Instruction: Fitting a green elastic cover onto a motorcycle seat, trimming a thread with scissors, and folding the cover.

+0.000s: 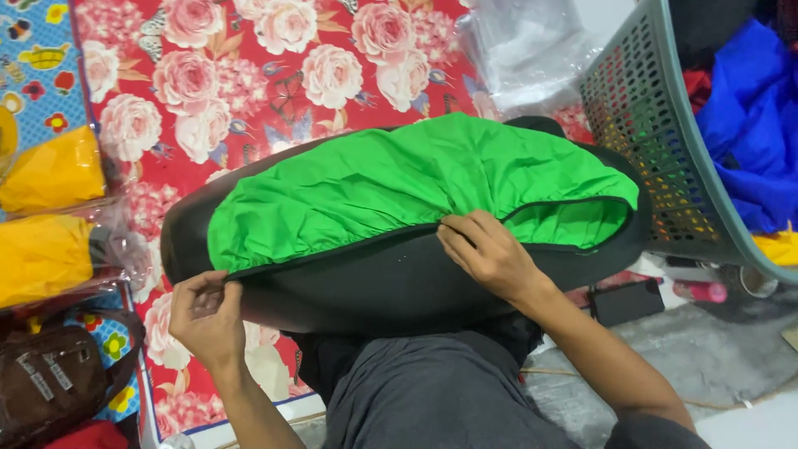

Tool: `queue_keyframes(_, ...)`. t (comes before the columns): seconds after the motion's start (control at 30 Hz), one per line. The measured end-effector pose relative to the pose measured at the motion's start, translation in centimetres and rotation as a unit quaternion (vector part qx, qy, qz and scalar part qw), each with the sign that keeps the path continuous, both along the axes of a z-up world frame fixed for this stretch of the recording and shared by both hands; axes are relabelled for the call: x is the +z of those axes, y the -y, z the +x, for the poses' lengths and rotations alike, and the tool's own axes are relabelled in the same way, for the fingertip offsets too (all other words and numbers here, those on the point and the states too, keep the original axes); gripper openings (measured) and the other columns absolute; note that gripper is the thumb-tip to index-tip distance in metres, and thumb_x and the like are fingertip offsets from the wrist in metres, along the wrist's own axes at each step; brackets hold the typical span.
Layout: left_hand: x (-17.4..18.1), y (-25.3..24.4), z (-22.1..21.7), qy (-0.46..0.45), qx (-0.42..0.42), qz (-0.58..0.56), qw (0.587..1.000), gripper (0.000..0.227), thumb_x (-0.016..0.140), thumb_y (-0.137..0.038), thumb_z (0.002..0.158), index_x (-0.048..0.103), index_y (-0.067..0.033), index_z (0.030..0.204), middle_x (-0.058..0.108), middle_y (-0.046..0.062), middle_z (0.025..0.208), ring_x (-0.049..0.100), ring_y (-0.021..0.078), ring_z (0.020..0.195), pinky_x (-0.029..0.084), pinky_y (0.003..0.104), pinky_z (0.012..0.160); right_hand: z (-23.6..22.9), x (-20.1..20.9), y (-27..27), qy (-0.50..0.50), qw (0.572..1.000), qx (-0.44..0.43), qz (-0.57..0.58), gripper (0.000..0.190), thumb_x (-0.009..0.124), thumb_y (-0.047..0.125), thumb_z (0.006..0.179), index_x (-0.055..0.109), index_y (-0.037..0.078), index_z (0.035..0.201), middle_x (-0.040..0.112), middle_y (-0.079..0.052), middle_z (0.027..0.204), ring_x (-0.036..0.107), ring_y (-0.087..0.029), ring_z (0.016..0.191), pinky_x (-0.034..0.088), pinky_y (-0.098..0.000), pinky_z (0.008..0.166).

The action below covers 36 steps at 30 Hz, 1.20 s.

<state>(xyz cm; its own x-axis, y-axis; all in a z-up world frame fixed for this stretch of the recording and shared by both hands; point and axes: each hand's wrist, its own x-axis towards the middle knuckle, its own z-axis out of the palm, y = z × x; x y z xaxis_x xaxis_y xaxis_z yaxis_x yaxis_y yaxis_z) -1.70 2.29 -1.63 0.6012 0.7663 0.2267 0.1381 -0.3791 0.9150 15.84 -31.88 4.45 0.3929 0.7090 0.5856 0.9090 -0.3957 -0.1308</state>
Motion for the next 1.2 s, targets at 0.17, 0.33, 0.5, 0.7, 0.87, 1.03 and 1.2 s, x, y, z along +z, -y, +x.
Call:
queue_keyframes(0.17,-0.3,1.0,-0.7,-0.024,-0.024,-0.030,0.999,0.018,0.066,0.013,0.094,0.062,0.0062,0.110,0.063,0.011,0.105,0.059,0.0138,0.088,0.052,0.023,0.085,0.0,0.3,0.1,-0.016,1.000,-0.003,-0.004,0.017,0.076,-0.002,0.088,0.069,-0.003,0.103,0.067,-0.013,0.114,0.061,-0.025,0.087,0.052,-0.0354,0.079)
queue_keyframes(0.33,2.4,1.6,-1.9,-0.064,-0.078,-0.086,0.991,0.030,0.070,0.012,0.093,0.059,0.0069,0.120,0.062,0.013,0.114,0.061,0.0159,0.096,0.050,0.025,0.089,-0.2,0.6,0.8,-0.076,0.996,0.014,-0.034,0.028,0.070,-0.001,0.086,0.067,-0.006,0.113,0.063,-0.015,0.121,0.061,-0.028,0.098,0.052,-0.0383,0.090)
queue_keyframes(0.5,7.3,7.2,-0.2,-0.099,-0.095,0.177,0.975,0.057,0.071,0.001,0.077,0.047,0.0036,0.128,0.046,0.018,0.124,0.047,0.0296,0.108,0.040,0.038,0.088,-0.8,-0.9,0.8,-0.076,0.997,-0.016,-0.004,0.028,0.075,-0.001,0.083,0.068,-0.002,0.110,0.068,-0.013,0.119,0.060,-0.026,0.095,0.052,-0.0378,0.082)
queue_keyframes(0.7,7.4,16.4,9.4,0.065,-0.347,0.353,0.866,0.030,0.076,-0.003,0.091,0.072,-0.0106,0.120,0.071,0.007,0.114,0.069,0.0248,0.100,0.050,0.036,0.083,-1.0,-0.9,0.0,-0.045,0.992,-0.039,0.111,0.016,0.062,-0.005,0.100,0.071,-0.003,0.113,0.063,-0.011,0.084,0.063,-0.028,0.077,0.056,-0.0341,0.067)
queue_keyframes(0.87,4.6,16.7,12.9,0.075,-0.391,0.380,0.835,0.021,0.071,-0.008,0.097,0.072,-0.0081,0.118,0.071,0.006,0.111,0.069,0.0241,0.099,0.053,0.034,0.082,-1.1,-2.6,0.5,-0.122,0.979,-0.070,0.148,0.018,0.074,-0.005,0.092,0.071,-0.002,0.109,0.072,-0.007,0.086,0.068,-0.024,0.078,0.062,-0.0336,0.070)
queue_keyframes(1.03,3.7,16.2,13.6,0.094,-0.404,0.396,0.820,0.012,0.069,-0.007,0.099,0.077,-0.0109,0.107,0.073,0.004,0.104,0.070,0.0224,0.094,0.055,0.033,0.079,-1.2,-0.8,2.0,-0.156,0.965,-0.084,0.192,0.018,0.075,-0.006,0.091,0.072,-0.001,0.108,0.075,-0.009,0.094,0.072,-0.027,0.083,0.063,-0.0362,0.074)
queue_keyframes(1.2,4.6,16.2,13.9,0.054,-0.425,0.472,0.770,0.015,0.064,-0.005,0.099,0.075,-0.0132,0.105,0.070,0.003,0.098,0.068,0.0216,0.093,0.053,0.032,0.078,-1.2,2.8,7.7,-0.051,0.937,-0.336,0.080,0.037,0.072,-0.001,0.081,0.062,0.005,0.117,0.054,-0.018,0.133,0.046,-0.040,0.119,0.033,-0.0536,0.109)
